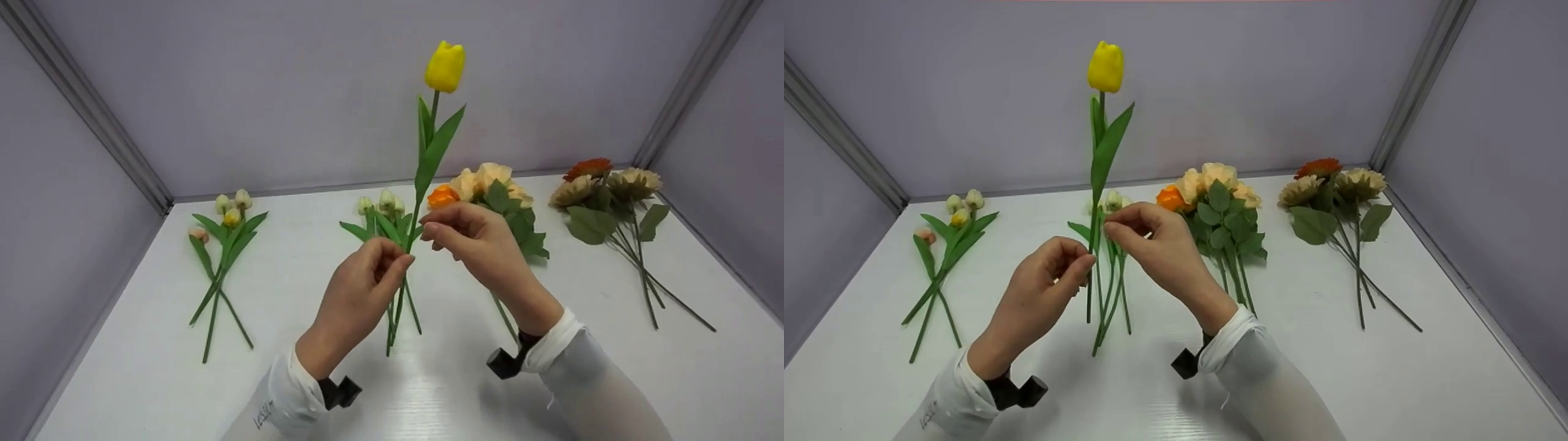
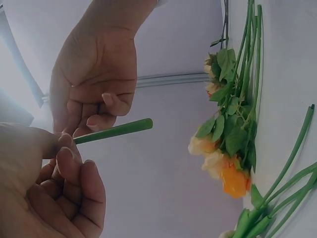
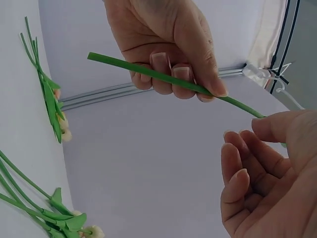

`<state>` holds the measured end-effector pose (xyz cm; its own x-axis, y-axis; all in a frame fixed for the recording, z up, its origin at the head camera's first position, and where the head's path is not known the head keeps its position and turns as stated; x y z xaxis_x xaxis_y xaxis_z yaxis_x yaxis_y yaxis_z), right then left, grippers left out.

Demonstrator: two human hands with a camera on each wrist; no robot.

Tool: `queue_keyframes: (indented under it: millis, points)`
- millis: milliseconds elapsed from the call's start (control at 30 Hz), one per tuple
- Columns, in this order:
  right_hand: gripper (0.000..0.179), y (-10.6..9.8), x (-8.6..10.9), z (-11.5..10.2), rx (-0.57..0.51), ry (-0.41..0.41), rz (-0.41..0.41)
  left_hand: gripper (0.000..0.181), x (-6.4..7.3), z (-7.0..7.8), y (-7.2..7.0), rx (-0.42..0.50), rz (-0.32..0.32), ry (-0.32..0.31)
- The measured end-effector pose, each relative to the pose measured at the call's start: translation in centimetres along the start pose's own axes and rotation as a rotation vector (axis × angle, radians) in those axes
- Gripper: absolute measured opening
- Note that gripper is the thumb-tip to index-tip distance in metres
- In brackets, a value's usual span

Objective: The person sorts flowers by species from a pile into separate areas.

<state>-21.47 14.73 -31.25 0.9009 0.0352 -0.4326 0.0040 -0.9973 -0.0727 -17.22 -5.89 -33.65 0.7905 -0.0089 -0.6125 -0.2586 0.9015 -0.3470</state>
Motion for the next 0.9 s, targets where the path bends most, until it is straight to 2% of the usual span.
queue_keyframes:
  millis: [333,567,733,800,900]
  points:
    - [0.014,0.5,0.2,0.5,-0.004,0.043,0.027,0.012,0.2,-0.6,0.8,-0.050,-0.031,0.017]
    - [0.014,0.6,0.1,0.8,-0.028,0.036,0.031,0.012,0.3,-0.7,0.9,-0.067,-0.048,0.031]
    - [0.015,0.6,-0.1,1.2,-0.017,0.059,0.042,0.020,0.0,-0.6,-0.3,-0.101,-0.059,0.000]
    - [0.015,0.6,-0.2,1.4,-0.010,0.077,0.047,0.025,-0.3,-0.6,-1.3,-0.102,-0.038,-0.029]
    - [0.017,0.7,-0.4,1.7,0.005,0.104,0.045,0.030,-0.8,-0.5,-2.9,-0.097,0.028,-0.061]
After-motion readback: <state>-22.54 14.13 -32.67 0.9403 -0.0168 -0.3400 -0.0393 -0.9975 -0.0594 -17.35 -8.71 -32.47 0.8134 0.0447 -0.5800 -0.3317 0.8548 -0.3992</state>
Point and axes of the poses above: each hand's wrist, its own x-axis away from the middle knuckle, its own y-axis out of the palm, z = x × y, the point moved 1 cm from there along -x, towards the middle knuckle, and after that the axes turned 15 degrees about z, right-handed, at the moved point
